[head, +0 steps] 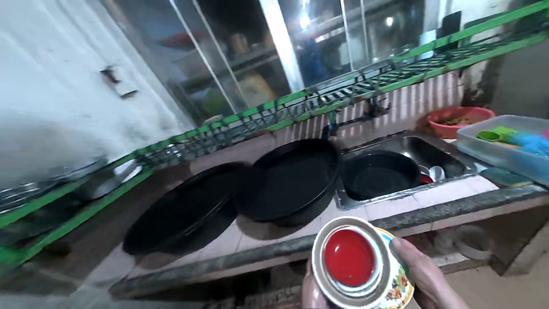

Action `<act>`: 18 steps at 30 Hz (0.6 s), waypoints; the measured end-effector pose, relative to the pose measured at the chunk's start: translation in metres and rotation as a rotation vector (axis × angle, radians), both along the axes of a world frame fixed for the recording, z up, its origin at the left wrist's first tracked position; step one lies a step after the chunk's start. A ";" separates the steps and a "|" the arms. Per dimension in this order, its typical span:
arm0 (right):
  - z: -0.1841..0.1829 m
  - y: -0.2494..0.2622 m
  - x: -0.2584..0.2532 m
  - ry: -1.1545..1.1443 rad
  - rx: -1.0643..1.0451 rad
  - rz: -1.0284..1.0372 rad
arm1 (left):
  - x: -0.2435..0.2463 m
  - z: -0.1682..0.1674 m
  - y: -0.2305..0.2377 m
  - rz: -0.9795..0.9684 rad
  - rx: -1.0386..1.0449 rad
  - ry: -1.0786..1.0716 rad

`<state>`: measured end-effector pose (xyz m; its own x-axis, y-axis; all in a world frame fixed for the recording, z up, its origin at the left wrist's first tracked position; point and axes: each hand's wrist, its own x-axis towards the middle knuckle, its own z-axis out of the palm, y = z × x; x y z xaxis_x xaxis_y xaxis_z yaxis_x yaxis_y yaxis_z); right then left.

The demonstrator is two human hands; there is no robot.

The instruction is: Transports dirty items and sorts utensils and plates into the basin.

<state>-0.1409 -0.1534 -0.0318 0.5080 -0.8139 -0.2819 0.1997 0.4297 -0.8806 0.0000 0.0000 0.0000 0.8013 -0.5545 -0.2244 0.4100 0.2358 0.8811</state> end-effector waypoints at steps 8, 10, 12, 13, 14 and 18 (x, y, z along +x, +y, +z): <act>-0.029 -0.097 0.029 -0.024 -0.019 -0.383 | 0.016 -0.022 -0.169 -0.291 0.140 0.002; -0.025 -0.122 0.031 -0.100 0.037 -0.448 | 0.029 -0.020 -0.207 -0.390 0.107 0.031; -0.021 -0.147 0.028 -0.172 0.093 -0.510 | 0.040 -0.011 -0.242 -0.568 0.044 0.000; -0.021 -0.158 0.023 -0.187 0.099 -0.529 | 0.041 -0.005 -0.257 -0.663 0.046 -0.046; -0.024 -0.171 0.016 -0.194 0.083 -0.539 | 0.040 0.000 -0.273 -0.743 0.059 -0.103; -0.039 -0.226 -0.016 -0.067 0.005 -0.621 | 0.013 -0.001 -0.345 -0.911 0.174 -0.167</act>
<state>-0.1565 -0.3797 -0.0707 -0.0432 -0.9619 -0.2700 0.4686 0.2192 -0.8558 0.0134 -0.3452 -0.0013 0.1051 -0.9531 -0.2840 0.2370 -0.2533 0.9379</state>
